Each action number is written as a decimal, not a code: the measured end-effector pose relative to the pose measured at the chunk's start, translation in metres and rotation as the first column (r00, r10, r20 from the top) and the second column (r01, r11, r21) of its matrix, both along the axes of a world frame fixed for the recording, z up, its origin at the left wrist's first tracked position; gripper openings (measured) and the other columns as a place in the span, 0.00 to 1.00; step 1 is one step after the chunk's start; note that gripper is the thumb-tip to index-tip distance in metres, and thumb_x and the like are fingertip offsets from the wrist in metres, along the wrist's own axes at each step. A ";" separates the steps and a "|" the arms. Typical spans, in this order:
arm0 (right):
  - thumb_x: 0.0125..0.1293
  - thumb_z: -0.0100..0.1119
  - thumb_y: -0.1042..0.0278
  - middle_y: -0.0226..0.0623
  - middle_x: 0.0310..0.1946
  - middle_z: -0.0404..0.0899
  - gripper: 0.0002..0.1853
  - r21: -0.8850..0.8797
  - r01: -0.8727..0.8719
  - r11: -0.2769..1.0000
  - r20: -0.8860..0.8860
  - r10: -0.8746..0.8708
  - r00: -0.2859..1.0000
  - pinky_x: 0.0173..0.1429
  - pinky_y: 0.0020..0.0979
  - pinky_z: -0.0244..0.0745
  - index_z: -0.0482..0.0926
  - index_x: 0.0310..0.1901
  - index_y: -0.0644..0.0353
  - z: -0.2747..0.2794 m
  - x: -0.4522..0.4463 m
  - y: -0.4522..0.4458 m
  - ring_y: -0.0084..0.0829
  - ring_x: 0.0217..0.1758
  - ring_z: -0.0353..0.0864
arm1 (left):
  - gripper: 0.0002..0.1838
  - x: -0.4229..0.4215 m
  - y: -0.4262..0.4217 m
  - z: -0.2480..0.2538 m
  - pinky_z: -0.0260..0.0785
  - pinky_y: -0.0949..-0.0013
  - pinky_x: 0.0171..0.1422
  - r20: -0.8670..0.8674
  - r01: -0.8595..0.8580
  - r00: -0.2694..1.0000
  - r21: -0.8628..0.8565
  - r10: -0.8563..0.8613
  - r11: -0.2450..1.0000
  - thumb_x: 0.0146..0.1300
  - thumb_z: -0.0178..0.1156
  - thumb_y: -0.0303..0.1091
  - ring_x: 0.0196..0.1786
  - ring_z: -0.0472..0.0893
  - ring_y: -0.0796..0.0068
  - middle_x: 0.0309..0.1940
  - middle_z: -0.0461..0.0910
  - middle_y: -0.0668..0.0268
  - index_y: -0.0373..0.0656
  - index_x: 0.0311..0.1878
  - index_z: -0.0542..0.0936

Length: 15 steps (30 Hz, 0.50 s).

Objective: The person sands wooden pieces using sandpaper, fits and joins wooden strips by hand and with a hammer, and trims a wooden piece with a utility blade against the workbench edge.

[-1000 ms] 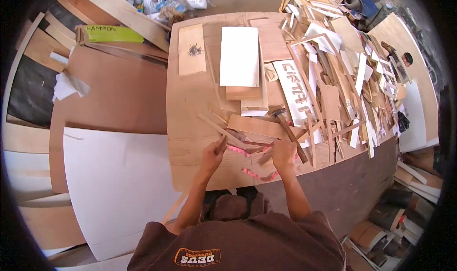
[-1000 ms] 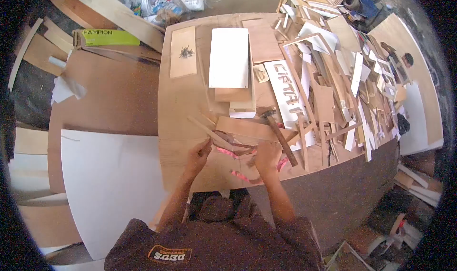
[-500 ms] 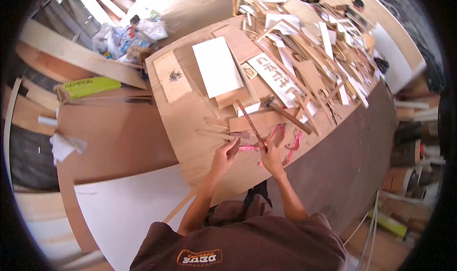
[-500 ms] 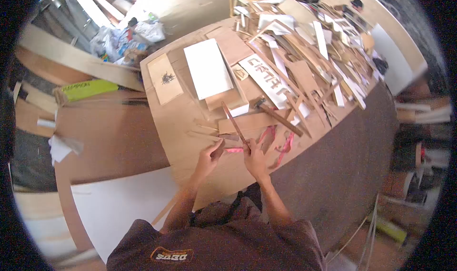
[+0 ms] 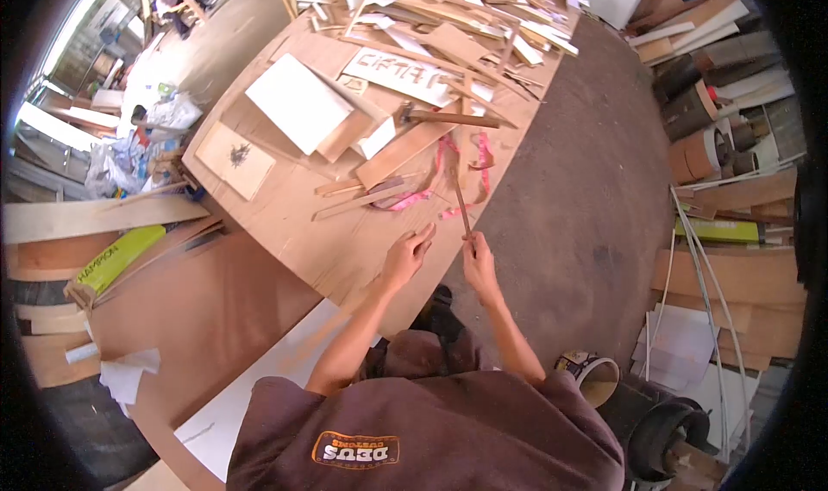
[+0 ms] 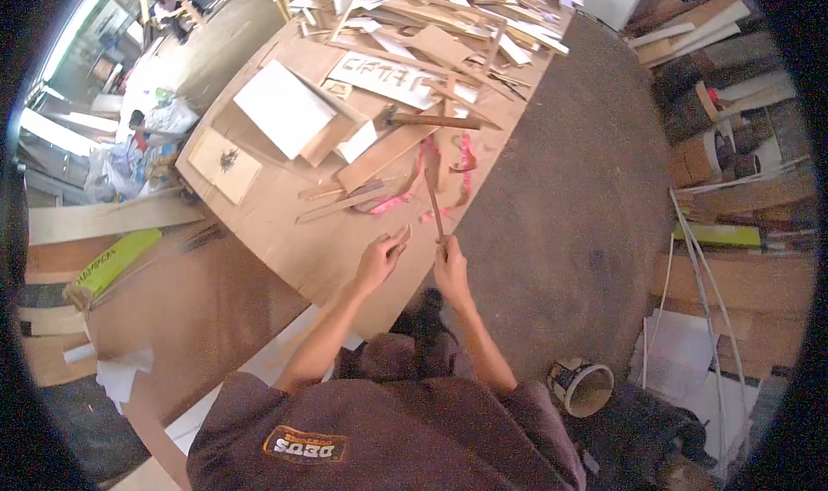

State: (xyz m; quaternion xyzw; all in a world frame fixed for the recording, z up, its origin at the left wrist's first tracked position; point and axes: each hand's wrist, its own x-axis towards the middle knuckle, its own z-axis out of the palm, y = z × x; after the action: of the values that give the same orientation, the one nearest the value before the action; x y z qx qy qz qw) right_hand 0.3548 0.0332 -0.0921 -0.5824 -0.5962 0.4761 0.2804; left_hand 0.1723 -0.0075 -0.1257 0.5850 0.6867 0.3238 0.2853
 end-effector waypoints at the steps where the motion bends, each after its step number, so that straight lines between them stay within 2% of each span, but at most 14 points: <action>1: 0.77 0.49 0.67 0.50 0.27 0.75 0.09 0.007 0.019 1.000 -0.003 -0.019 1.000 0.34 0.40 0.70 0.72 0.50 0.62 -0.004 0.008 0.005 0.36 0.29 0.78 | 0.24 0.009 0.004 -0.009 0.73 0.59 0.40 -0.034 0.065 0.997 0.042 -0.064 0.997 0.70 0.60 0.32 0.33 0.79 0.58 0.30 0.77 0.57 0.57 0.69 0.76; 3: 0.77 0.48 0.66 0.43 0.31 0.77 0.12 -0.126 0.145 0.981 0.002 -0.146 0.989 0.41 0.35 0.72 0.73 0.54 0.63 -0.021 0.020 -0.008 0.34 0.34 0.77 | 0.24 0.020 0.001 -0.029 0.74 0.58 0.41 -0.082 0.186 0.980 0.050 -0.181 0.981 0.71 0.59 0.32 0.34 0.80 0.58 0.31 0.76 0.57 0.58 0.70 0.75; 4: 0.77 0.48 0.66 0.43 0.31 0.77 0.12 -0.127 0.171 0.977 0.000 -0.173 0.985 0.41 0.35 0.72 0.73 0.54 0.63 -0.033 0.028 -0.011 0.34 0.34 0.77 | 0.25 0.028 0.007 -0.039 0.75 0.58 0.42 -0.144 0.236 0.964 0.059 -0.226 0.970 0.71 0.59 0.33 0.36 0.80 0.58 0.34 0.76 0.57 0.59 0.70 0.75; 6: 0.78 0.46 0.67 0.49 0.40 0.81 0.13 -0.081 0.253 0.964 0.024 -0.252 0.967 0.48 0.36 0.74 0.73 0.57 0.63 -0.057 0.035 -0.017 0.39 0.42 0.81 | 0.25 0.039 0.023 -0.062 0.76 0.57 0.43 -0.211 0.310 0.933 0.056 -0.293 0.949 0.72 0.58 0.33 0.37 0.80 0.59 0.37 0.76 0.57 0.60 0.71 0.74; 7: 0.78 0.46 0.67 0.49 0.40 0.81 0.13 -0.105 0.279 0.955 0.026 -0.278 0.960 0.48 0.36 0.74 0.73 0.57 0.63 -0.063 0.038 -0.022 0.39 0.42 0.81 | 0.25 0.044 0.026 -0.073 0.76 0.57 0.44 -0.177 0.299 0.944 0.099 -0.279 0.949 0.72 0.58 0.33 0.39 0.80 0.58 0.40 0.76 0.56 0.61 0.71 0.74; 8: 0.77 0.47 0.67 0.54 0.41 0.82 0.14 -0.121 0.299 0.946 0.033 -0.297 0.954 0.49 0.39 0.75 0.72 0.57 0.63 -0.068 0.041 -0.027 0.45 0.44 0.83 | 0.25 0.050 0.021 -0.084 0.77 0.57 0.44 -0.135 0.281 0.955 0.137 -0.263 0.950 0.72 0.58 0.34 0.40 0.80 0.57 0.42 0.75 0.55 0.61 0.71 0.74; 9: 0.75 0.47 0.68 0.59 0.42 0.82 0.14 -0.128 0.314 0.941 0.042 -0.312 0.949 0.49 0.43 0.76 0.72 0.57 0.64 -0.072 0.047 -0.030 0.51 0.47 0.85 | 0.25 0.054 0.020 -0.094 0.77 0.57 0.44 -0.126 0.298 0.951 0.119 -0.283 0.947 0.72 0.58 0.34 0.40 0.80 0.57 0.42 0.75 0.55 0.61 0.71 0.74; 11: 0.75 0.47 0.69 0.60 0.44 0.82 0.16 -0.093 0.353 0.931 0.042 -0.351 0.936 0.52 0.44 0.76 0.71 0.60 0.65 -0.096 0.049 -0.038 0.54 0.49 0.84 | 0.26 0.053 0.032 -0.114 0.76 0.57 0.50 -0.174 0.412 0.897 0.000 -0.406 0.911 0.71 0.58 0.33 0.43 0.80 0.56 0.44 0.74 0.55 0.57 0.72 0.73; 12: 0.74 0.47 0.70 0.61 0.46 0.82 0.19 -0.056 0.376 0.925 0.035 -0.375 0.926 0.54 0.45 0.76 0.70 0.63 0.66 -0.105 0.048 -0.041 0.57 0.50 0.84 | 0.26 0.051 0.036 -0.127 0.76 0.57 0.50 -0.170 0.428 0.891 -0.003 -0.422 0.904 0.71 0.58 0.33 0.43 0.80 0.56 0.44 0.74 0.55 0.57 0.72 0.73; 13: 0.74 0.47 0.70 0.61 0.46 0.82 0.19 -0.062 0.393 0.917 0.040 -0.391 0.919 0.54 0.45 0.76 0.70 0.63 0.66 -0.099 0.049 -0.039 0.57 0.50 0.84 | 0.26 0.048 0.039 -0.139 0.74 0.56 0.54 -0.313 0.500 0.828 0.031 -0.466 0.866 0.70 0.58 0.33 0.47 0.78 0.56 0.44 0.74 0.56 0.54 0.71 0.73; 14: 0.73 0.47 0.72 0.64 0.47 0.81 0.21 -0.259 0.387 0.885 0.007 -0.398 0.917 0.55 0.46 0.76 0.69 0.65 0.66 -0.092 0.049 -0.038 0.59 0.52 0.83 | 0.26 0.044 0.040 -0.150 0.73 0.56 0.57 -0.451 0.576 0.742 0.051 -0.496 0.816 0.69 0.58 0.33 0.50 0.77 0.55 0.44 0.74 0.57 0.51 0.70 0.73; 15: 0.72 0.46 0.73 0.66 0.49 0.80 0.23 -0.447 0.362 0.818 -0.029 -0.417 0.908 0.57 0.48 0.75 0.67 0.68 0.67 -0.088 0.047 -0.038 0.61 0.54 0.81 | 0.26 0.041 0.041 -0.152 0.73 0.56 0.57 -0.448 0.599 0.726 0.041 -0.522 0.800 0.69 0.58 0.33 0.50 0.77 0.55 0.44 0.74 0.57 0.51 0.70 0.73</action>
State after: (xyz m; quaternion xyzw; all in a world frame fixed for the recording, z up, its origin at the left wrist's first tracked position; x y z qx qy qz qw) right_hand 0.4013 -0.0053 -0.1802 -0.7083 -0.3248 0.5643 0.2727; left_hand 0.2136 0.0335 -0.2780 0.8437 0.4885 0.1517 0.1627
